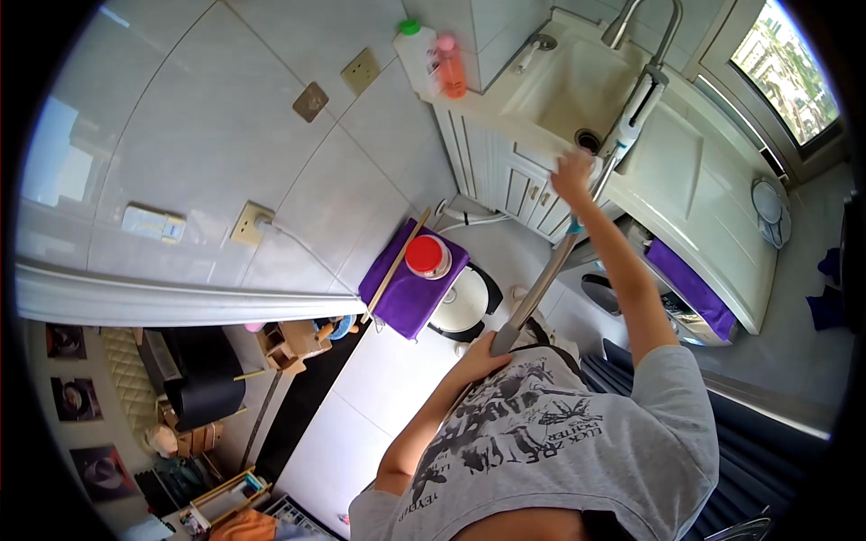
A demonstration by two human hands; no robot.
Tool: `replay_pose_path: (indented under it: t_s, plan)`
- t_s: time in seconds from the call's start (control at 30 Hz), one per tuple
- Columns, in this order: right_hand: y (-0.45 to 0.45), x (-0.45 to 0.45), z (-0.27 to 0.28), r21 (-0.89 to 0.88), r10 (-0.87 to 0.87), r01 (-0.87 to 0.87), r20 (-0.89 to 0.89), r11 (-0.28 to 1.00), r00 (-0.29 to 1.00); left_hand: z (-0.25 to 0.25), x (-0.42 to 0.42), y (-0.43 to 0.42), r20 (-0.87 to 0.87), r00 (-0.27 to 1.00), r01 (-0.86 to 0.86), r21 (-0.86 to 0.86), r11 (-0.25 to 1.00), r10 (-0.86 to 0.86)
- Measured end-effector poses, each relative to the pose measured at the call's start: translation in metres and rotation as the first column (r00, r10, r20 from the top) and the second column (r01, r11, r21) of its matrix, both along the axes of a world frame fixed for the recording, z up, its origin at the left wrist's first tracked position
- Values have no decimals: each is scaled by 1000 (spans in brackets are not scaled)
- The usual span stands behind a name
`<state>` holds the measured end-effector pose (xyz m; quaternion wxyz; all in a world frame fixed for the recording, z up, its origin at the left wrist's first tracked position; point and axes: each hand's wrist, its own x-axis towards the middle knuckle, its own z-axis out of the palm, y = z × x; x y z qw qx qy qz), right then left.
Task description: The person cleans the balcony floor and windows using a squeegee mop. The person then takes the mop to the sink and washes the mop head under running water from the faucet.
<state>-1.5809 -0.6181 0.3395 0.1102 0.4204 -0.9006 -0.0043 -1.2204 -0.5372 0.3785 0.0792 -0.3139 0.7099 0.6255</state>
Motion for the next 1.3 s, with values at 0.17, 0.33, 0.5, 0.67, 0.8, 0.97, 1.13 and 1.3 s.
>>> replay_pose_path:
  t_s: [0.17,0.33,0.5,0.67,0.8,0.97,1.13,1.3]
  plan:
    - [26,22,25,-332,502,-487,-45,808,864,-6,1,0,41,998,33,88,996,-36]
    - [90,76,30,-244,624,-583,443,775,644,-6,-4,2,22,998,-57,251,966,53]
    - [95,75,14,-148,550,-542,411,827,727,-12,-6,1,32,998,-62,194,979,57]
    - [90,76,14,-44,523,-558,414,829,745,-9,-4,1,41,997,-68,66,995,65]
    - [78,78,24,200,454,-582,448,788,770,10,-9,13,80,994,-32,-436,899,75]
    - [57,78,32,440,381,-597,485,671,787,11,-4,23,143,984,30,-713,700,103]
    - [42,94,35,577,129,-552,612,602,780,-12,8,21,142,969,-24,-762,647,203]
    - [40,92,-7,540,312,-585,516,605,798,-51,12,9,335,929,104,-642,760,156]
